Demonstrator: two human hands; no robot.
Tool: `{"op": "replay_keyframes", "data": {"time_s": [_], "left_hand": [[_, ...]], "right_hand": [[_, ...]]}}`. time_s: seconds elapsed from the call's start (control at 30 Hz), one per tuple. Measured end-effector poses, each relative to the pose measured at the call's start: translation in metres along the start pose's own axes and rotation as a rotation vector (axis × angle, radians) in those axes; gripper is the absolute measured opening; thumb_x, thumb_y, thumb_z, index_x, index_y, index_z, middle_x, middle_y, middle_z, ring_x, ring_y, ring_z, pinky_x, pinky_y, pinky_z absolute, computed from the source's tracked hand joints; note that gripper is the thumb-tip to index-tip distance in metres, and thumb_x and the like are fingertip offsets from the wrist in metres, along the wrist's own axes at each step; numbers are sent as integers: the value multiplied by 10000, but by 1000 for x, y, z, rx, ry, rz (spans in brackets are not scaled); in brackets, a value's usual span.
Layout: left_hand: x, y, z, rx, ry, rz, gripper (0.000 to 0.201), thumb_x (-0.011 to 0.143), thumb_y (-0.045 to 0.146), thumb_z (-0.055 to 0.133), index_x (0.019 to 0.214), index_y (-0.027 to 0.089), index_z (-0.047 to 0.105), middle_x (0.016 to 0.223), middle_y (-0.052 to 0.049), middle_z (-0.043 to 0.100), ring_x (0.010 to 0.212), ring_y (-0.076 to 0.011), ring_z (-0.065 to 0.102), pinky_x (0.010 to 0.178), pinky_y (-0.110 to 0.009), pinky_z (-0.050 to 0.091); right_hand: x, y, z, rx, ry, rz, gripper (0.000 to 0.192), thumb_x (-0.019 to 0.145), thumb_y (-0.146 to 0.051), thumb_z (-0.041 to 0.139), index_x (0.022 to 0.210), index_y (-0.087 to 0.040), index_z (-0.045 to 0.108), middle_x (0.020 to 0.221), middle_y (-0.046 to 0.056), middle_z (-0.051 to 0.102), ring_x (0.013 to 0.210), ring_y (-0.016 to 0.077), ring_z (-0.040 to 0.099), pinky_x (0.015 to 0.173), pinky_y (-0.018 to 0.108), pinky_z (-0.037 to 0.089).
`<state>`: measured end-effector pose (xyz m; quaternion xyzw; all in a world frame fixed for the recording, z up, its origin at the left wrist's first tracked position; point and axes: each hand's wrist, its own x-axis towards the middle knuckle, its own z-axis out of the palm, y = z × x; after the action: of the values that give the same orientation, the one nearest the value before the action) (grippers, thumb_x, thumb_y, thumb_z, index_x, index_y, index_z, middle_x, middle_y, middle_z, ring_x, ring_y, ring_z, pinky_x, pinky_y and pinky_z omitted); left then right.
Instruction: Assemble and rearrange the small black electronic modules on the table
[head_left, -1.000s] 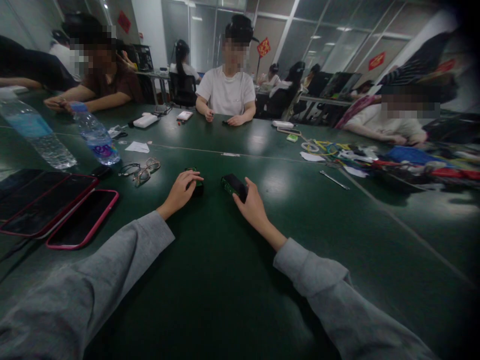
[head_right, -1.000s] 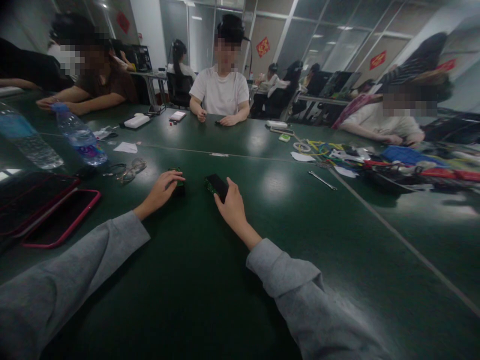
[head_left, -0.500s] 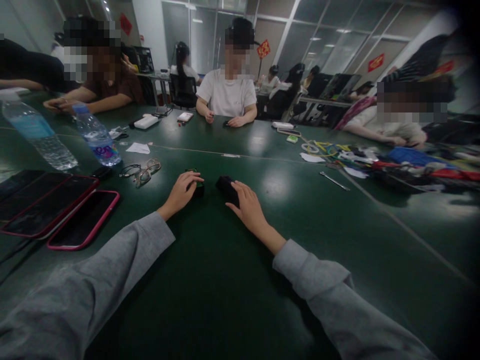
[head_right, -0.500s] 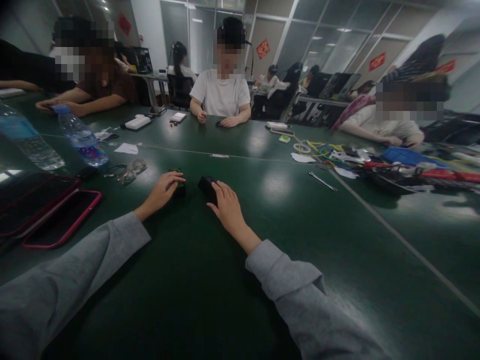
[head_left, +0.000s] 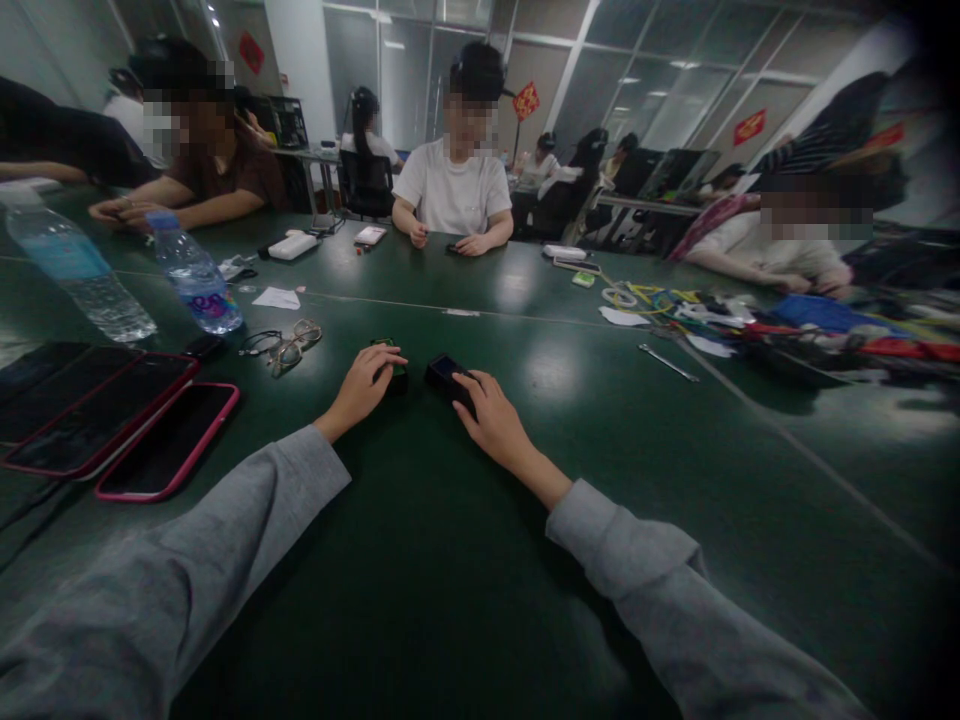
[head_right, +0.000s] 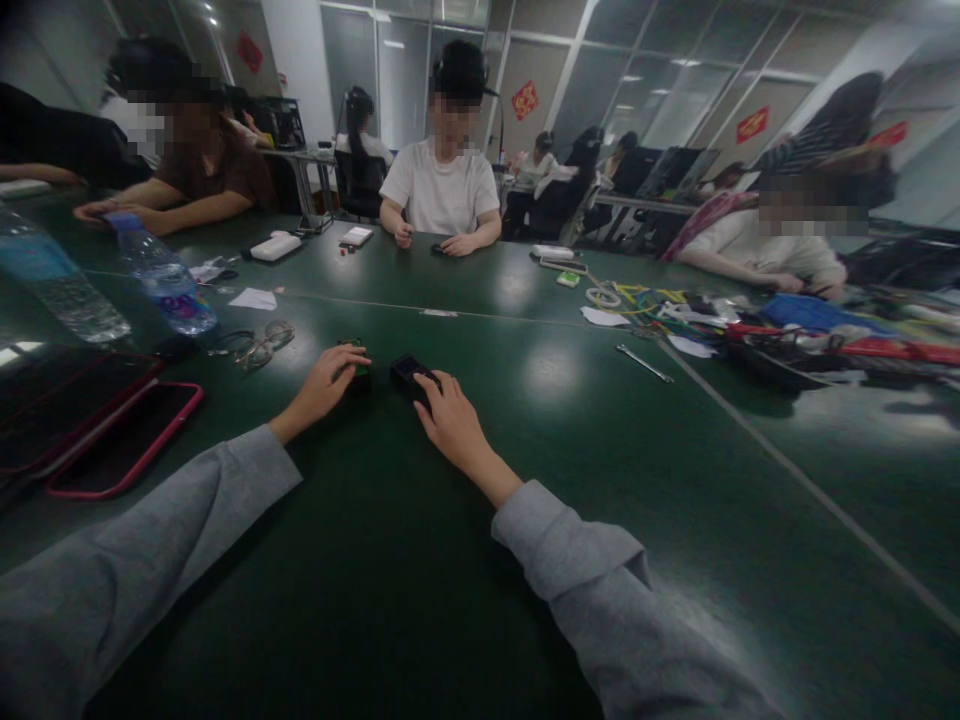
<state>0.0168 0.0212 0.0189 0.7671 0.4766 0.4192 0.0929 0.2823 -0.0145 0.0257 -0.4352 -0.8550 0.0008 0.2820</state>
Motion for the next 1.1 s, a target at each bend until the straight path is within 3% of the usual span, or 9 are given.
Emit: {"op": "replay_keyframes", "data": {"time_s": [0.3, 0.4, 0.63, 0.8, 0.97, 1.1], "left_hand": [[-1, -3, 1, -9, 4, 7, 262, 957, 196, 445, 1089, 220, 671, 1289, -67, 627, 1291, -216, 495, 1133, -492, 364], [-1, -2, 0, -10, 6, 6, 264, 958, 195, 441, 1083, 221, 671, 1284, -65, 629, 1291, -217, 495, 1134, -494, 362], [0, -5, 3, -17, 13, 18, 266, 949, 178, 445, 1074, 218, 676, 1278, -64, 633, 1283, -217, 500, 1137, -491, 360], [0, -5, 2, -14, 5, -9, 258, 952, 196, 453, 1080, 231, 674, 1288, -56, 627, 1297, -218, 491, 1141, -504, 353], [0, -2, 1, -12, 2, -6, 265, 954, 192, 444, 1079, 222, 676, 1282, -60, 630, 1288, -215, 498, 1139, -498, 359], [0, -2, 1, -11, 11, 10, 266, 953, 185, 443, 1078, 211, 677, 1275, -68, 636, 1281, -212, 501, 1142, -488, 355]], "right_hand": [[1, 10, -7, 112, 426, 15, 395, 964, -295, 493, 1354, -278, 435, 1353, 116, 472, 1268, 271, 481, 1033, 522, 470], [2, 21, -9, 95, 498, 46, 381, 955, -293, 505, 1332, -267, 453, 1349, 115, 474, 1274, 268, 473, 1041, 522, 451], [4, 48, 0, 97, 439, 291, 289, 908, -273, 524, 1182, -185, 559, 1204, 135, 542, 1149, 268, 530, 995, 477, 468], [2, 55, 5, 102, 322, 396, 315, 868, -266, 528, 1160, -156, 573, 1146, 159, 559, 1047, 289, 554, 916, 495, 486], [3, 40, -1, -50, 353, 301, 321, 939, -298, 431, 1205, -184, 571, 1253, 173, 516, 1205, 326, 456, 967, 546, 424], [2, 22, -8, -88, 223, 87, 367, 984, -331, 397, 1324, -238, 499, 1432, 129, 436, 1340, 301, 377, 1056, 526, 372]]}}
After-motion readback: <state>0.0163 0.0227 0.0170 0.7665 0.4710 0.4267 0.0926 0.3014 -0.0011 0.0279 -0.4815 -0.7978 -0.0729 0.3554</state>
